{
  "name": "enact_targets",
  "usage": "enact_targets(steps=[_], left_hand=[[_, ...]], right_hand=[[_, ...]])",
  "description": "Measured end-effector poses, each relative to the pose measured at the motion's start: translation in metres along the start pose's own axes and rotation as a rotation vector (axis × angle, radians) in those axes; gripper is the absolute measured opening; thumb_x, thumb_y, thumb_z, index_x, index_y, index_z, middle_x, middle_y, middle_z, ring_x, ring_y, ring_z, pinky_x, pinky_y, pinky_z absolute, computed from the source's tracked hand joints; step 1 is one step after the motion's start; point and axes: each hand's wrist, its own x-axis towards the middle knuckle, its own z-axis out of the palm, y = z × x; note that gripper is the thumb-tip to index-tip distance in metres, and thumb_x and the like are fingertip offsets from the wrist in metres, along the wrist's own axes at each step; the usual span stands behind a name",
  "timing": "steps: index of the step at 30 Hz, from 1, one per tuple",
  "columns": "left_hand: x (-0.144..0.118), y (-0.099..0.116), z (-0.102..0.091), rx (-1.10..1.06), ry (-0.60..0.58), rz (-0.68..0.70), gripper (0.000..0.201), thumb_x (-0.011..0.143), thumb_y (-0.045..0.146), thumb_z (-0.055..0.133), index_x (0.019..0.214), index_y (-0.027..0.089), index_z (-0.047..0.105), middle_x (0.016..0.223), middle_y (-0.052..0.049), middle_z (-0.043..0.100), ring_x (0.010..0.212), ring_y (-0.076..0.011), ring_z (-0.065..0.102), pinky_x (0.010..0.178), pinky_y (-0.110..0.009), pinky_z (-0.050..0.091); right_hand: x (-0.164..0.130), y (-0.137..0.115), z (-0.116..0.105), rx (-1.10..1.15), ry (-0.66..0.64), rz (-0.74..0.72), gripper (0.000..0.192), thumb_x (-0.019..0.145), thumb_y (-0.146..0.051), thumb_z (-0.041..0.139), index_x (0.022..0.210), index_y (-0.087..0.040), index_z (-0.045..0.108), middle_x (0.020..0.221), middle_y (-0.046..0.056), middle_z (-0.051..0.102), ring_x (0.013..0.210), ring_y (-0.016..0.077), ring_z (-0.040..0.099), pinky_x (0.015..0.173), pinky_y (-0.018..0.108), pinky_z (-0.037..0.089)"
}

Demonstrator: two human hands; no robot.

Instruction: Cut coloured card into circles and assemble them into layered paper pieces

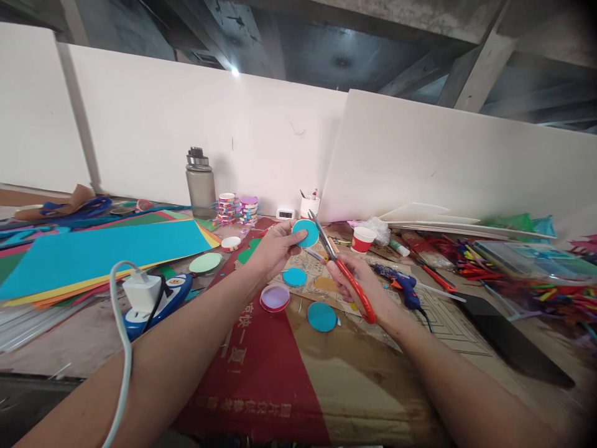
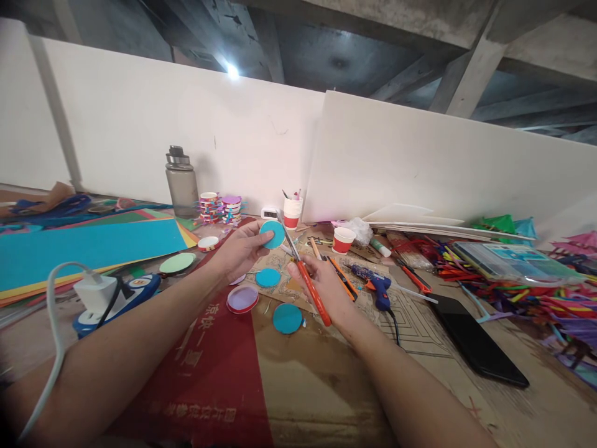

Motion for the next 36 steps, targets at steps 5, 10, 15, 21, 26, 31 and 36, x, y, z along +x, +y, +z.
enact_targets(steps=[5,10,15,21,26,31,36], left_hand=[[-0.0005,0.0024,-0.0009,0.040,-0.029,-0.032,0.032,0.059,0.029,0.088,0.081,0.014,0.070,0.075,-0.002,0.064,0.064,-0.0087,0.054,0.054,-0.019,0.036],[-0.0009,0.0021,-0.0013,0.056,-0.033,-0.033,0.032,0.059,0.029,0.088,0.083,0.015,0.071,0.077,-0.002,0.065,0.068,-0.0098,0.057,0.058,-0.019,0.040],[0.0001,0.0026,-0.0039,0.068,-0.063,-0.025,0.036,0.058,0.032,0.089,0.085,0.015,0.071,0.078,-0.002,0.065,0.069,-0.0097,0.057,0.059,-0.019,0.041],[-0.0004,0.0058,-0.0051,0.085,-0.065,-0.045,0.038,0.058,0.031,0.089,0.087,0.014,0.071,0.080,-0.002,0.067,0.071,-0.0098,0.059,0.061,-0.019,0.042],[0.0003,0.0063,-0.0057,0.084,-0.068,-0.052,0.037,0.058,0.031,0.089,0.085,0.015,0.071,0.080,-0.002,0.068,0.070,-0.0094,0.059,0.060,-0.018,0.042],[0.0023,0.0065,-0.0076,0.104,-0.078,-0.056,0.040,0.057,0.033,0.090,0.086,0.015,0.071,0.080,-0.001,0.067,0.069,-0.0093,0.059,0.059,-0.018,0.042],[0.0021,0.0099,-0.0083,0.135,-0.105,-0.049,0.041,0.057,0.035,0.089,0.087,0.014,0.070,0.081,-0.002,0.067,0.071,-0.0098,0.059,0.061,-0.020,0.043]], right_hand=[[0.0007,0.0013,-0.0043,-0.140,0.005,-0.138,0.034,0.085,-0.051,0.063,0.078,-0.023,0.045,0.064,-0.007,0.035,0.051,0.0080,0.031,0.046,0.022,0.029],[-0.0003,-0.0037,-0.0029,-0.188,0.010,-0.169,0.032,0.087,-0.050,0.060,0.080,-0.023,0.046,0.064,-0.006,0.037,0.053,0.0091,0.033,0.049,0.023,0.029],[-0.0022,-0.0065,-0.0007,-0.155,0.021,-0.134,0.031,0.087,-0.050,0.060,0.082,-0.022,0.048,0.066,-0.006,0.036,0.053,0.0085,0.031,0.048,0.022,0.028],[-0.0018,-0.0020,-0.0019,-0.163,0.028,-0.143,0.031,0.086,-0.049,0.061,0.080,-0.022,0.046,0.066,-0.006,0.033,0.054,0.0075,0.028,0.049,0.022,0.026],[-0.0012,-0.0020,-0.0004,-0.149,0.024,-0.146,0.033,0.086,-0.050,0.059,0.078,-0.022,0.044,0.065,-0.006,0.032,0.053,0.0073,0.026,0.049,0.022,0.027],[-0.0006,-0.0026,-0.0002,-0.160,0.037,-0.151,0.035,0.087,-0.052,0.057,0.076,-0.022,0.044,0.065,-0.006,0.031,0.053,0.0071,0.026,0.048,0.022,0.027],[-0.0015,-0.0043,-0.0020,-0.211,0.037,-0.155,0.036,0.088,-0.053,0.056,0.076,-0.021,0.045,0.064,-0.006,0.033,0.053,0.0073,0.029,0.048,0.022,0.028]])
